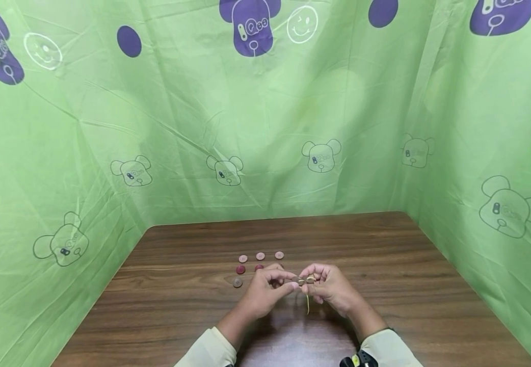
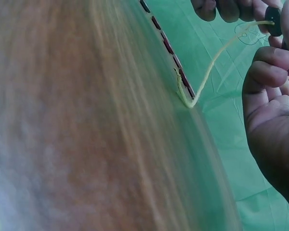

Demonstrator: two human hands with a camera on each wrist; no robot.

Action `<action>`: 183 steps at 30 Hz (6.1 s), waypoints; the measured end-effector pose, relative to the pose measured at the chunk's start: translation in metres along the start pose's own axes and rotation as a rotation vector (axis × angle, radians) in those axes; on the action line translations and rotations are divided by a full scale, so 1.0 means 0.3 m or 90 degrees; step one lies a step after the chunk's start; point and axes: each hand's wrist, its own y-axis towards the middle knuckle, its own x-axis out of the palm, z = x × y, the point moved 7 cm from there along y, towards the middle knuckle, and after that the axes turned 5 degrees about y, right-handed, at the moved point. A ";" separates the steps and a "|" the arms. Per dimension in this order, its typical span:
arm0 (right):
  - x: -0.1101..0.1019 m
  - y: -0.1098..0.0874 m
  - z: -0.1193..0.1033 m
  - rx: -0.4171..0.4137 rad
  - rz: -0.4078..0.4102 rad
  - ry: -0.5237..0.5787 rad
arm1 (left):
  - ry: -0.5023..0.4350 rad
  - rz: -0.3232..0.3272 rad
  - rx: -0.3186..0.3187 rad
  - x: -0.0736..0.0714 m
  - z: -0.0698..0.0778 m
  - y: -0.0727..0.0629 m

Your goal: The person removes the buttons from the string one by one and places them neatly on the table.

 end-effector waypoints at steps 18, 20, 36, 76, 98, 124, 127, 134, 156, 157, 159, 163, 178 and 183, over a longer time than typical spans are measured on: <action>-0.037 -0.004 0.009 0.052 0.097 -0.061 | -0.016 0.032 -0.009 -0.068 -0.020 0.003; -0.037 -0.003 0.008 0.048 0.103 -0.066 | -0.019 0.030 -0.010 -0.073 -0.021 0.001; -0.056 -0.008 -0.013 0.010 0.169 -0.122 | -0.021 0.038 -0.006 -0.094 -0.051 0.002; -0.071 -0.014 -0.031 -0.013 0.200 -0.135 | 0.034 0.109 0.010 -0.251 -0.160 -0.032; -0.076 -0.014 -0.033 -0.019 0.200 -0.112 | 0.030 0.156 -0.063 -0.360 -0.246 -0.060; -0.072 -0.016 -0.053 -0.034 0.219 -0.092 | 0.030 0.180 -0.070 -0.394 -0.301 -0.062; -0.074 -0.017 -0.052 -0.032 0.224 -0.096 | 0.046 0.171 -0.057 -0.390 -0.299 -0.060; -0.074 -0.014 -0.050 -0.033 0.219 -0.097 | 0.125 0.156 -0.023 -0.371 -0.296 -0.051; -0.065 -0.013 -0.045 -0.032 0.203 -0.091 | 0.286 0.087 -0.011 -0.320 -0.305 -0.038; -0.066 -0.013 -0.045 -0.033 0.202 -0.090 | 0.287 0.082 -0.016 -0.319 -0.307 -0.038; -0.067 -0.013 -0.043 -0.036 0.198 -0.088 | 0.287 0.075 -0.021 -0.316 -0.306 -0.036; -0.070 -0.012 -0.037 -0.036 0.196 -0.084 | 0.288 0.070 -0.018 -0.312 -0.303 -0.033; -0.076 -0.012 -0.027 -0.004 0.217 -0.095 | 0.337 0.064 -0.048 -0.304 -0.330 -0.025; -0.073 -0.011 -0.029 -0.007 0.210 -0.097 | 0.343 0.067 -0.044 -0.300 -0.332 -0.026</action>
